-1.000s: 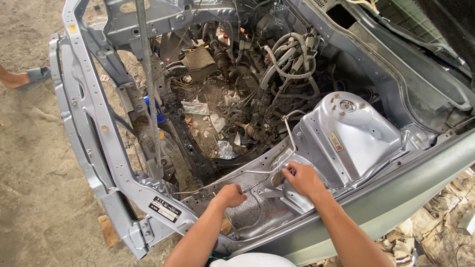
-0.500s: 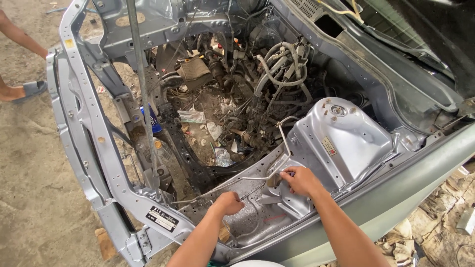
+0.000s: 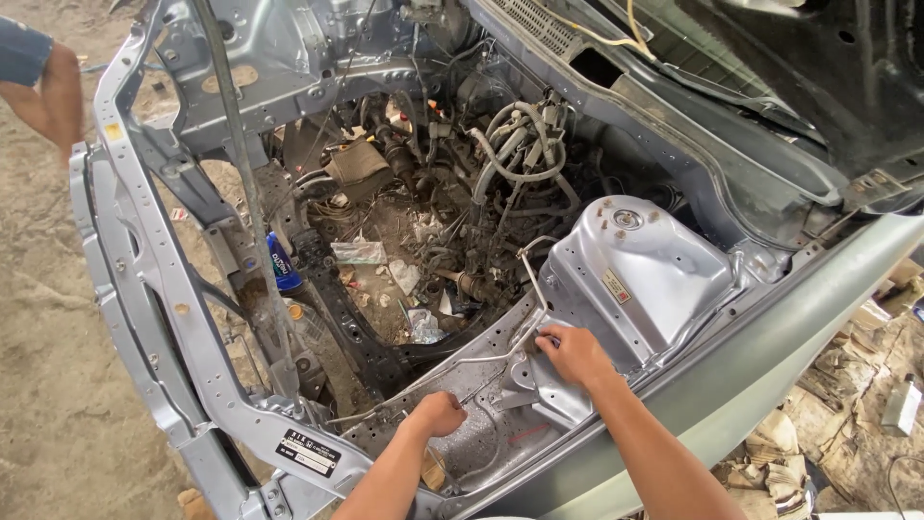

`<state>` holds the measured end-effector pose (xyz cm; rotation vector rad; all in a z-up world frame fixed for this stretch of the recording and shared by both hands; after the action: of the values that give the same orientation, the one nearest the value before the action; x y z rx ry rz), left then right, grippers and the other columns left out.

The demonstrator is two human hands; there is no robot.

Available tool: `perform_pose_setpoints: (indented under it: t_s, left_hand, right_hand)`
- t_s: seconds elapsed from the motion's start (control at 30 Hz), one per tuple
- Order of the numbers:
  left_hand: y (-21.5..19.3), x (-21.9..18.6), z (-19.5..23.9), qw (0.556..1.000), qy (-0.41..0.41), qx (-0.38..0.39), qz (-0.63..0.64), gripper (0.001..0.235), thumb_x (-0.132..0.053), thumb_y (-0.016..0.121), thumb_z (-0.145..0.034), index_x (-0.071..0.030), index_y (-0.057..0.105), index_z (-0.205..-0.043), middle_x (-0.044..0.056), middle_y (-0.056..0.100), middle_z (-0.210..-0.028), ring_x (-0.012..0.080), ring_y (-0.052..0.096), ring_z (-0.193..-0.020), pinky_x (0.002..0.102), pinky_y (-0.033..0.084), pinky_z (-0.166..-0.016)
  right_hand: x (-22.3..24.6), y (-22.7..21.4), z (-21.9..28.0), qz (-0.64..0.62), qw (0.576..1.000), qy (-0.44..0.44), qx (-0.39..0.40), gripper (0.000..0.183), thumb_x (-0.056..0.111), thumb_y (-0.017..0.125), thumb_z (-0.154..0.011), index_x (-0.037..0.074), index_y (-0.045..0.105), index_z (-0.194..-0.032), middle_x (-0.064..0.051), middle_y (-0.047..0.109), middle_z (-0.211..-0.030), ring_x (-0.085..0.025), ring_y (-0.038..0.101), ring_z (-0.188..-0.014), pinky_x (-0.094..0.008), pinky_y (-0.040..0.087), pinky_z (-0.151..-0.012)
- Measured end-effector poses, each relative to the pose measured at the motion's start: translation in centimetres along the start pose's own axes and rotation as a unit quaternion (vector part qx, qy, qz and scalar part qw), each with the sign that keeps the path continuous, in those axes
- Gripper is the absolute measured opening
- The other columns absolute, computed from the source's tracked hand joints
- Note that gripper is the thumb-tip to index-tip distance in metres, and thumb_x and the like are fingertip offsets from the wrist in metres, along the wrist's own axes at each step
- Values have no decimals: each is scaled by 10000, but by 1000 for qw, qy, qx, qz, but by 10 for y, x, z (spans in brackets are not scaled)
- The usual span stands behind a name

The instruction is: Using a small hand brush to clean dust and dirt from the interior surfaces of a car's engine bay.

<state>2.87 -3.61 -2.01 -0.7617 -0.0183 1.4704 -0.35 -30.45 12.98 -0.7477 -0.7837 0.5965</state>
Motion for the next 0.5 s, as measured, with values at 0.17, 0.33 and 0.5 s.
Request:
perform_pose_setpoints:
  t_s: [0.17,0.33,0.5]
  left_hand:
    - [4,6,-3,1000,11,-9,-18,395,-345,524,-985,-82,690,-1229,114,716,-1205,320,657,-1105,430,531,-935]
    - [18,18,-28,998,23,-36,-54,456,-416,555,-928,-60,699,-1174,175,693,-1219,381,629,-1159,452,497,-973]
    - [15,14,-16,988,58,-70,-126,540,-394,506,-899,31,728,-1147,247,688,-1214,421,634,-1177,468,507,-984]
  right_hand:
    - [17,10,21,7,997,-33,72,340,398,588,-1000,181,754,-1203,-9,767,-1040,-165,698,-821,-332,537,-844]
    - [-33,37,-29,72,990,-108,-55,390,451,598,-951,237,735,-1246,-15,737,-1269,-273,678,-1181,-413,495,-1029]
    - [-4,18,24,-21,999,23,25,357,454,637,-928,220,826,-1121,-40,754,-654,-152,699,-533,-297,551,-632]
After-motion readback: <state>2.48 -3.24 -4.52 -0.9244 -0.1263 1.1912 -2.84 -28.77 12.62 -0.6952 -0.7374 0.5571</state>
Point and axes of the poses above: each hand's wrist, its own z-axis away from the middle knuckle, its own y-axis out of the palm, x = y × z, the point moved 7 cm from there along -z, towards the middle knuckle
